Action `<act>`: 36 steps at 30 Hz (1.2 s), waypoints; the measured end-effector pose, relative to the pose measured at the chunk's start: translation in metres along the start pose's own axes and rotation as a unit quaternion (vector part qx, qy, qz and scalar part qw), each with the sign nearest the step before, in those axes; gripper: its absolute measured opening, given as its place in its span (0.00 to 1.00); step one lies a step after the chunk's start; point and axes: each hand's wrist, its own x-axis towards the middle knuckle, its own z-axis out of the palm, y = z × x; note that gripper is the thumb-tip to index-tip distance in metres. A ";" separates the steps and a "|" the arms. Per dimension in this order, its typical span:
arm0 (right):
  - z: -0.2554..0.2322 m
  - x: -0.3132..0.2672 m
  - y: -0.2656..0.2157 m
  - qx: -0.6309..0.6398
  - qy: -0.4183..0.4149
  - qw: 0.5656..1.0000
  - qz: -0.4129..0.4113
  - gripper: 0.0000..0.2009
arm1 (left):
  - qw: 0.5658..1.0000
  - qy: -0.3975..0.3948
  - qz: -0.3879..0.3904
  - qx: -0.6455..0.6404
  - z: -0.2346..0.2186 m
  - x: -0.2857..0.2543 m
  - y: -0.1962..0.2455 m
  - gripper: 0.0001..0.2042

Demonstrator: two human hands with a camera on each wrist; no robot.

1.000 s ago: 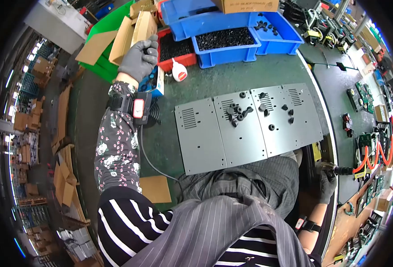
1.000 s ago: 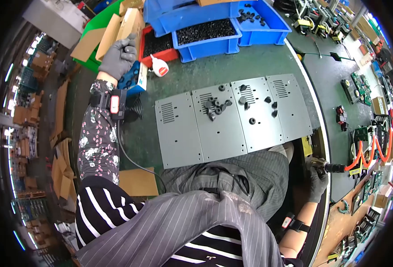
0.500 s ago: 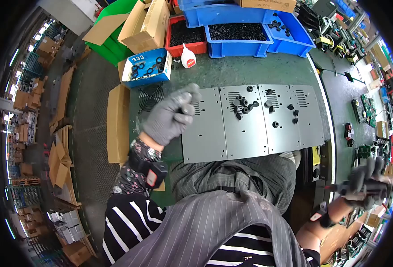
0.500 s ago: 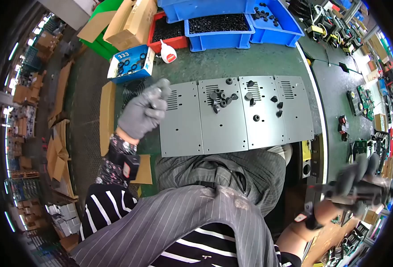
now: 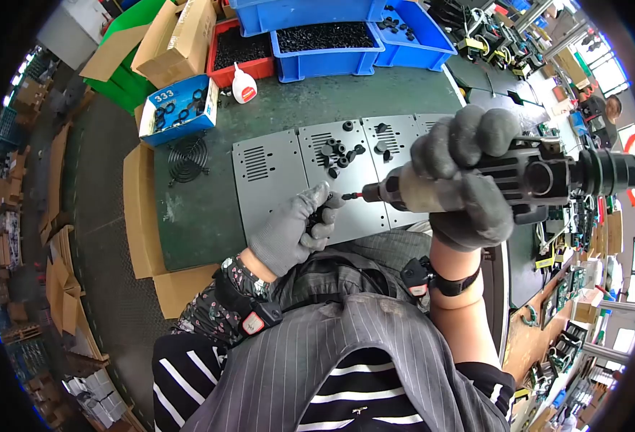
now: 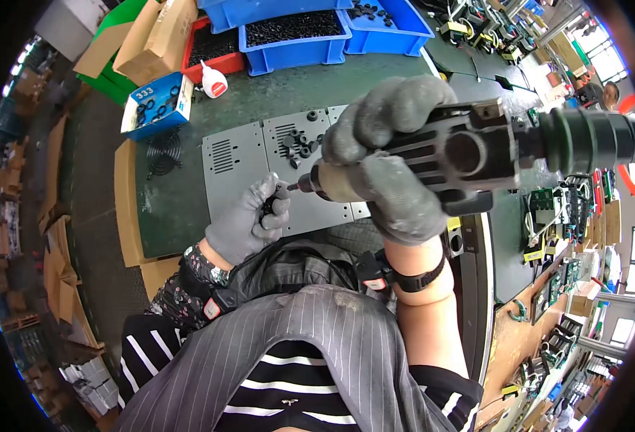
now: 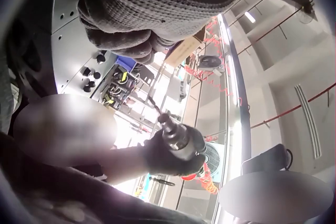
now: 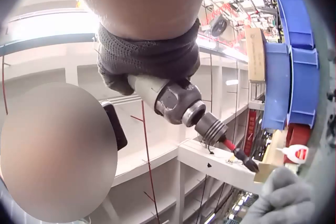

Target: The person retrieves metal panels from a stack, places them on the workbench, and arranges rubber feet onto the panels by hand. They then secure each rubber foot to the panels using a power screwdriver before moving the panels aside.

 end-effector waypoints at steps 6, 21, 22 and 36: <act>0.002 -0.006 0.012 -0.017 0.009 1.000 -0.016 0.16 | 1.000 0.003 -0.010 -0.004 0.002 0.000 0.000 0.17; 0.004 -0.019 0.009 -0.037 0.057 0.996 -0.055 0.15 | 0.997 -0.017 -0.035 -0.072 0.007 0.007 -0.006 0.15; 0.006 -0.020 0.009 -0.036 0.070 0.995 -0.054 0.15 | 0.997 -0.015 -0.028 -0.063 0.010 0.007 -0.005 0.15; -0.022 -0.026 0.021 0.078 0.204 0.974 -0.066 0.23 | 0.999 0.028 0.015 0.027 0.015 0.003 -0.002 0.13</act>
